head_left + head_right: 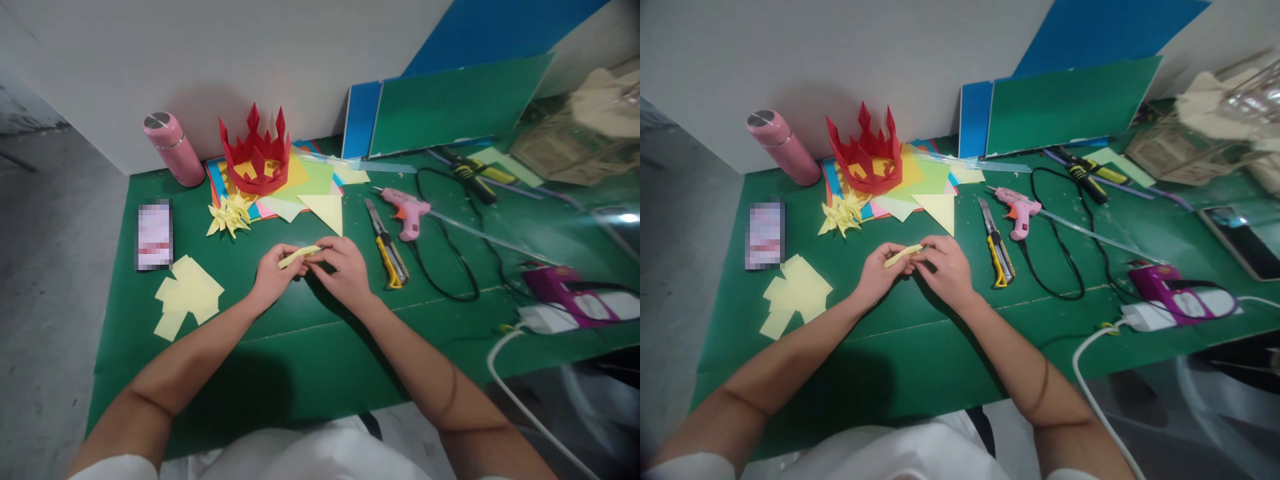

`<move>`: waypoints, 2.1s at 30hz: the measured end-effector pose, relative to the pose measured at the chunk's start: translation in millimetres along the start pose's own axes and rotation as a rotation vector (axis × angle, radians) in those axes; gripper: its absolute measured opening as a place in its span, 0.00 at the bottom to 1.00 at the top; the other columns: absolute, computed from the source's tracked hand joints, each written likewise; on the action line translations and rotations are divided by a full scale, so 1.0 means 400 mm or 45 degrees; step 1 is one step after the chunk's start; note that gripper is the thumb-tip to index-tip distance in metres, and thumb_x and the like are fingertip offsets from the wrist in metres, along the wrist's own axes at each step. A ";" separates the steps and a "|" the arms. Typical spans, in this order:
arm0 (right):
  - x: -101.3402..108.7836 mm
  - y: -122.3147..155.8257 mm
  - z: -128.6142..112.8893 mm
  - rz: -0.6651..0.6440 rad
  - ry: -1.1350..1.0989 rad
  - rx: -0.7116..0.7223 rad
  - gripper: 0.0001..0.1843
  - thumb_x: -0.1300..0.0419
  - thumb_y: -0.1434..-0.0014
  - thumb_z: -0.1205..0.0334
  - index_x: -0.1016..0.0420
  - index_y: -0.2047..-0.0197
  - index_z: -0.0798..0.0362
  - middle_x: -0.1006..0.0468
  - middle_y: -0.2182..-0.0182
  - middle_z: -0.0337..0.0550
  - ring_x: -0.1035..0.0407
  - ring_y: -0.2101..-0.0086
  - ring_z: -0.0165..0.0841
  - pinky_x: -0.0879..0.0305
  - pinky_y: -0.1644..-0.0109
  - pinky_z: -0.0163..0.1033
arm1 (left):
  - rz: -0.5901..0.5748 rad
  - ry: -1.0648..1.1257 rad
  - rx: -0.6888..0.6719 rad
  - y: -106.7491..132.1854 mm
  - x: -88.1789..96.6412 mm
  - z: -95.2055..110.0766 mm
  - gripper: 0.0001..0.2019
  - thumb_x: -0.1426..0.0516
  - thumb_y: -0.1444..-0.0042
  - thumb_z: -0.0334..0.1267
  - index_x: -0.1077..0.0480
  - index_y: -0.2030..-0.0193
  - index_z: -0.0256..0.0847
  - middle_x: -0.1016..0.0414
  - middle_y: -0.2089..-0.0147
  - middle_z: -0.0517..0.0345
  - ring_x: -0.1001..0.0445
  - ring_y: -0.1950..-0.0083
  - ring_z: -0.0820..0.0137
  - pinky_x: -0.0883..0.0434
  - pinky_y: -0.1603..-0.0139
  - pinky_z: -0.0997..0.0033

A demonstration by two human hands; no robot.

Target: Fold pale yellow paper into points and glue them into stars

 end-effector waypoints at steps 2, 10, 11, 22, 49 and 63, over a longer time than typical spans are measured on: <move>0.002 0.000 -0.012 -0.012 0.044 0.074 0.03 0.39 0.43 0.64 0.23 0.66 0.49 0.24 0.62 0.45 0.30 0.63 0.34 0.34 0.59 0.43 | 0.013 0.011 0.004 -0.002 0.003 0.001 0.13 0.36 0.53 0.40 0.32 0.65 0.35 0.25 0.76 0.61 0.25 0.76 0.76 0.27 0.72 0.76; 0.006 -0.004 -0.040 -0.041 0.096 0.215 0.07 0.42 0.42 0.68 0.25 0.62 0.49 0.25 0.65 0.44 0.33 0.65 0.33 0.35 0.61 0.41 | 0.036 0.034 -0.018 -0.006 0.009 0.004 0.16 0.35 0.55 0.44 0.32 0.64 0.36 0.24 0.74 0.59 0.26 0.76 0.76 0.28 0.72 0.76; 0.008 -0.004 -0.040 -0.030 0.082 0.208 0.06 0.42 0.42 0.68 0.25 0.63 0.50 0.25 0.66 0.44 0.33 0.65 0.33 0.35 0.61 0.40 | 0.025 0.031 -0.009 -0.006 0.008 0.002 0.16 0.35 0.55 0.44 0.32 0.64 0.36 0.24 0.74 0.60 0.26 0.76 0.76 0.28 0.72 0.76; 0.020 -0.009 -0.026 0.008 -0.017 0.070 0.06 0.42 0.41 0.61 0.25 0.61 0.50 0.24 0.64 0.45 0.30 0.63 0.35 0.34 0.59 0.44 | 0.080 0.070 -0.012 -0.006 0.015 0.005 0.13 0.36 0.54 0.39 0.32 0.64 0.36 0.25 0.69 0.60 0.25 0.74 0.77 0.26 0.70 0.75; 0.010 -0.006 -0.022 -0.051 0.023 0.014 0.09 0.45 0.38 0.59 0.24 0.60 0.49 0.26 0.58 0.46 0.32 0.57 0.38 0.37 0.52 0.48 | 0.046 -0.061 -0.154 0.006 0.004 0.021 0.10 0.39 0.50 0.38 0.27 0.60 0.38 0.21 0.62 0.56 0.24 0.70 0.75 0.22 0.66 0.72; -0.004 -0.010 -0.023 -0.190 0.045 0.053 0.10 0.45 0.39 0.58 0.24 0.59 0.49 0.27 0.56 0.47 0.33 0.56 0.39 0.38 0.51 0.49 | 0.059 -0.221 -0.228 0.005 0.011 0.015 0.10 0.41 0.49 0.35 0.25 0.59 0.38 0.22 0.59 0.53 0.25 0.61 0.70 0.25 0.61 0.71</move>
Point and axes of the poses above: each hand's wrist, its own y-axis away from the middle knuckle, its own x-axis out of the back of the hand, z = x × y, the point moved 8 cm from there along -y, towards the middle knuckle
